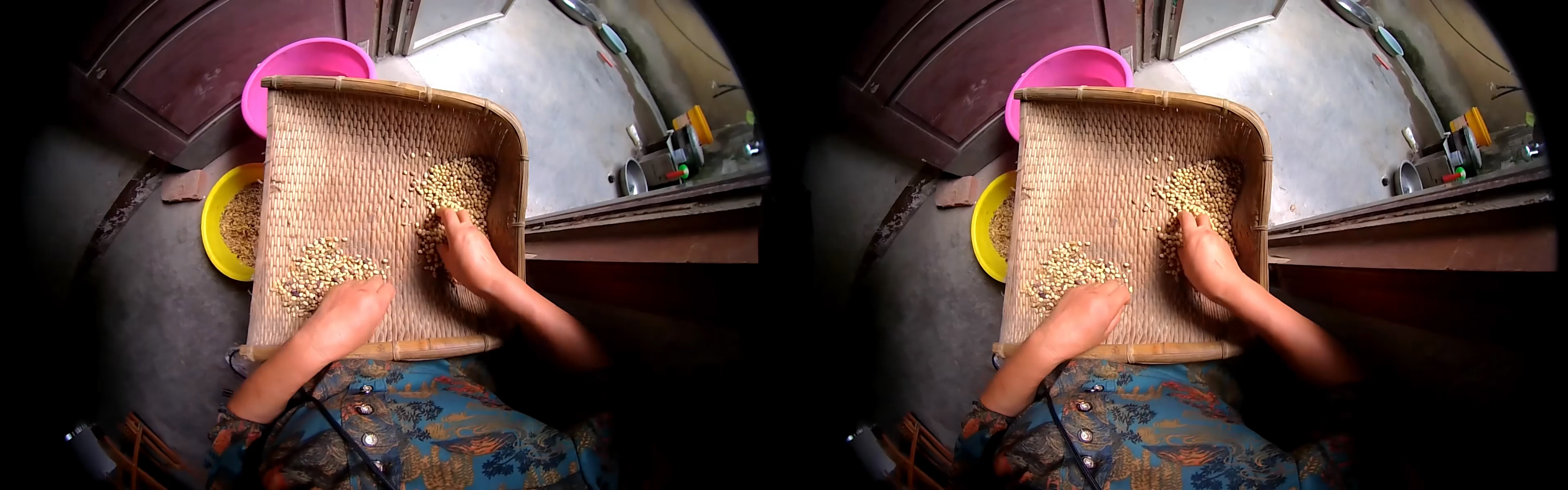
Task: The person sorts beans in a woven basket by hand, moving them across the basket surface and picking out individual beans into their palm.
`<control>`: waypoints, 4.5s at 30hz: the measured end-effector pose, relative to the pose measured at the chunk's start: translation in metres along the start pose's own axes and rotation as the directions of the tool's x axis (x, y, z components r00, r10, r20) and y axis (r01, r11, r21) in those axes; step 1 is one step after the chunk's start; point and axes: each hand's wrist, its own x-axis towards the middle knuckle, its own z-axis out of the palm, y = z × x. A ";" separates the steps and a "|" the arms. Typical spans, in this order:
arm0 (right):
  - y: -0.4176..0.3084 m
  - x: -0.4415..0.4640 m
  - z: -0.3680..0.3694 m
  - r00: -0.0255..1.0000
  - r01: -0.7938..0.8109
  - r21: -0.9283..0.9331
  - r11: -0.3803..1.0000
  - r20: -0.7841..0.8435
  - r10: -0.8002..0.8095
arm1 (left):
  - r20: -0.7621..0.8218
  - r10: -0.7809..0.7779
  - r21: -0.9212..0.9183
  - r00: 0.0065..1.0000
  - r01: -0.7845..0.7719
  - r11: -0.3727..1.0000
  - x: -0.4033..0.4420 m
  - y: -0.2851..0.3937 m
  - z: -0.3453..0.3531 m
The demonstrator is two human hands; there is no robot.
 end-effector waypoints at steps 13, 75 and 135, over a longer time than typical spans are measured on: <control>-0.053 0.099 -0.029 0.958 0.249 0.208 0.946 -0.196 -0.210 | -0.131 0.038 -0.103 0.991 -0.051 0.993 -0.010 0.001 -0.004; -0.026 0.035 -0.021 0.986 0.131 0.175 0.976 0.082 -0.147 | -0.247 -0.257 -0.171 0.934 0.219 0.961 0.004 -0.052 -0.034; -0.076 0.056 0.026 0.893 0.447 0.018 0.894 0.036 -0.448 | 0.153 -0.604 -0.674 0.782 -0.365 -0.643 -0.008 -0.067 0.000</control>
